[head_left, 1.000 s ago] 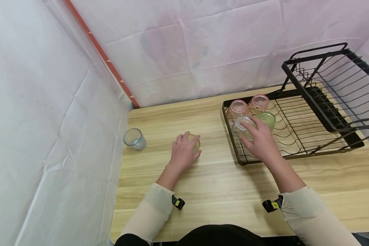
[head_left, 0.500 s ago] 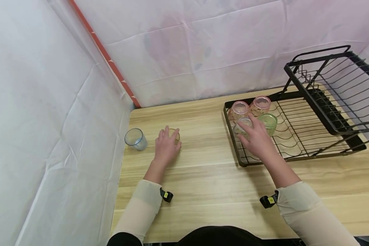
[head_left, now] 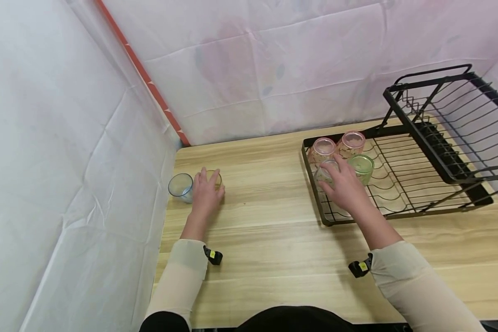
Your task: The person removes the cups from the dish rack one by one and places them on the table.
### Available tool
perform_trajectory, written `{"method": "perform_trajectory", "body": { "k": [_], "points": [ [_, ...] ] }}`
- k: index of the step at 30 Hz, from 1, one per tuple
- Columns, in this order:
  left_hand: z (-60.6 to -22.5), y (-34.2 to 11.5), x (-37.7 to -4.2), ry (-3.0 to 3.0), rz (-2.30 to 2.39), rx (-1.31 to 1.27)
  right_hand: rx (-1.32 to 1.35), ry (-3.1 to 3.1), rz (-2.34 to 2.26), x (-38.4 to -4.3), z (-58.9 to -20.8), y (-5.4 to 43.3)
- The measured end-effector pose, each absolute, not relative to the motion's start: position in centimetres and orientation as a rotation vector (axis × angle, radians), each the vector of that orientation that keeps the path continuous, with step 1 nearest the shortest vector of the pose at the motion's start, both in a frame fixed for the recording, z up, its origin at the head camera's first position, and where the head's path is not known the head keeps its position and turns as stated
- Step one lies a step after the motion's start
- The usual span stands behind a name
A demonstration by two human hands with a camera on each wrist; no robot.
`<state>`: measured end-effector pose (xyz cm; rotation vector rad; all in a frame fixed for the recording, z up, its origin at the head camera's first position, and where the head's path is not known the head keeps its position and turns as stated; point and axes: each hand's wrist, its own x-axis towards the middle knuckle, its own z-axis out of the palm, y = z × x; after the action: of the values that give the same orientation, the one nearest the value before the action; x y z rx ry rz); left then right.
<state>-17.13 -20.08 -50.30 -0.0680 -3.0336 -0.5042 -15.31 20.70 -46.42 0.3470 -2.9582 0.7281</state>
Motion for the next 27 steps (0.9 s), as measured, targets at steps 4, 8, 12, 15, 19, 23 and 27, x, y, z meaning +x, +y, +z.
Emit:
{"method": "perform_trajectory", "body": {
  "k": [4,8,12,15,19,23,27],
  "points": [
    [-50.2,-20.4,-17.1,-3.022,-0.499,-0.065,0.314,-2.982,0.760,-15.7,-46.4,20.5],
    [-50.1,-20.3,-17.1,-3.018,-0.519,-0.055,0.299,-2.972,0.767,-15.9,-46.3,20.3],
    [-49.7,-20.1,-17.2,-3.059,-0.525,-0.039,0.300,-2.939,0.779,-15.8,-46.1,20.3],
    [-49.4,-19.9,-17.3,-3.094,-0.517,-0.027,0.309,-2.906,0.782,-15.4,-46.0,20.4],
    [-49.0,-19.7,-17.2,-3.100,-0.521,-0.016,0.342,-2.834,0.791,-14.8,-45.7,20.5],
    [-48.8,-19.6,-17.2,-3.071,-0.529,-0.034,0.312,-2.793,0.855,-14.3,-44.7,20.7],
    [-48.3,-18.9,-17.0,-3.021,-0.545,-0.086,0.211,-2.770,0.970,-13.5,-43.8,21.1]
  ]
}}
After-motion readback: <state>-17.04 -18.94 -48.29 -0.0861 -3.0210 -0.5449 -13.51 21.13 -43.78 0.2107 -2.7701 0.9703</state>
